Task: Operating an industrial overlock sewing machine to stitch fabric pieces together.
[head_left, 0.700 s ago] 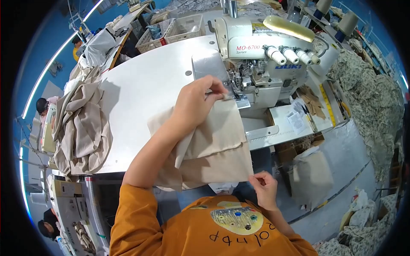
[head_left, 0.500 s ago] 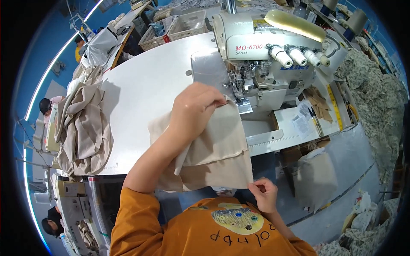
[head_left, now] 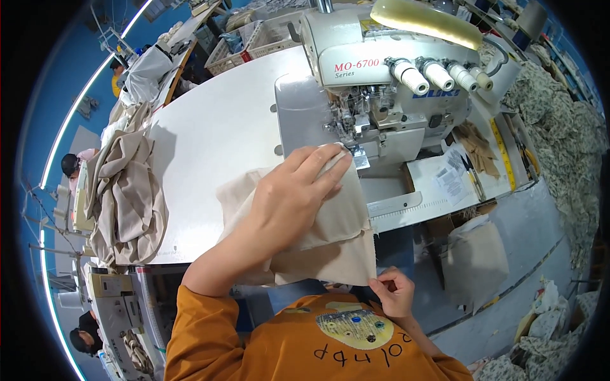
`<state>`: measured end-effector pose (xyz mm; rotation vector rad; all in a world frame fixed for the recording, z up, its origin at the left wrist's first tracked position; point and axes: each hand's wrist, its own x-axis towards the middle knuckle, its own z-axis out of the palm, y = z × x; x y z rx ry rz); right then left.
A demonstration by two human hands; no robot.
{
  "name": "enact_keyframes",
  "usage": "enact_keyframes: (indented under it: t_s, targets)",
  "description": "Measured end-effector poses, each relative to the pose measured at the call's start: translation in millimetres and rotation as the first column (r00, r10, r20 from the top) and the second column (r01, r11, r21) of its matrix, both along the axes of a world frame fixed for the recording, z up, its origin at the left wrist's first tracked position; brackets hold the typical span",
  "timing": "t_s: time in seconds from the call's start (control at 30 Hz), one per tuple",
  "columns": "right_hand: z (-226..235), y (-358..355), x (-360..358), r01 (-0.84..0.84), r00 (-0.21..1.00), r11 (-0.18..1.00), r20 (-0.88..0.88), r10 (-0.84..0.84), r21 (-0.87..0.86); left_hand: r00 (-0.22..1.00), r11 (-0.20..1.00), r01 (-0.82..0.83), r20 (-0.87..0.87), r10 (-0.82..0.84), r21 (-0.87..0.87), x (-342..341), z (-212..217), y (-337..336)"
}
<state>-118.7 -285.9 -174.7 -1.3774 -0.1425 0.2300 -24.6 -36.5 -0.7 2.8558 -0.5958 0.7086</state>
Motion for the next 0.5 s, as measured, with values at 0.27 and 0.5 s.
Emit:
enact_keyframes:
  t_s: [0.27, 0.5]
  targets:
    - [-6.4, -5.5, -4.3, -0.022, 0.999, 1.000, 0.034, 0.023, -0.020, 0.997, 0.997, 0.057, -0.053, -0.055, 0.043, -0.3, 2.8, -3.3]
    - [-7.4, -6.6, -5.7, -0.034, 0.999, 0.999, 0.035, 0.034, 0.006, 0.990, 0.999, 0.035, -0.133, -0.038, -0.027, -1.7, 4.9, -9.1]
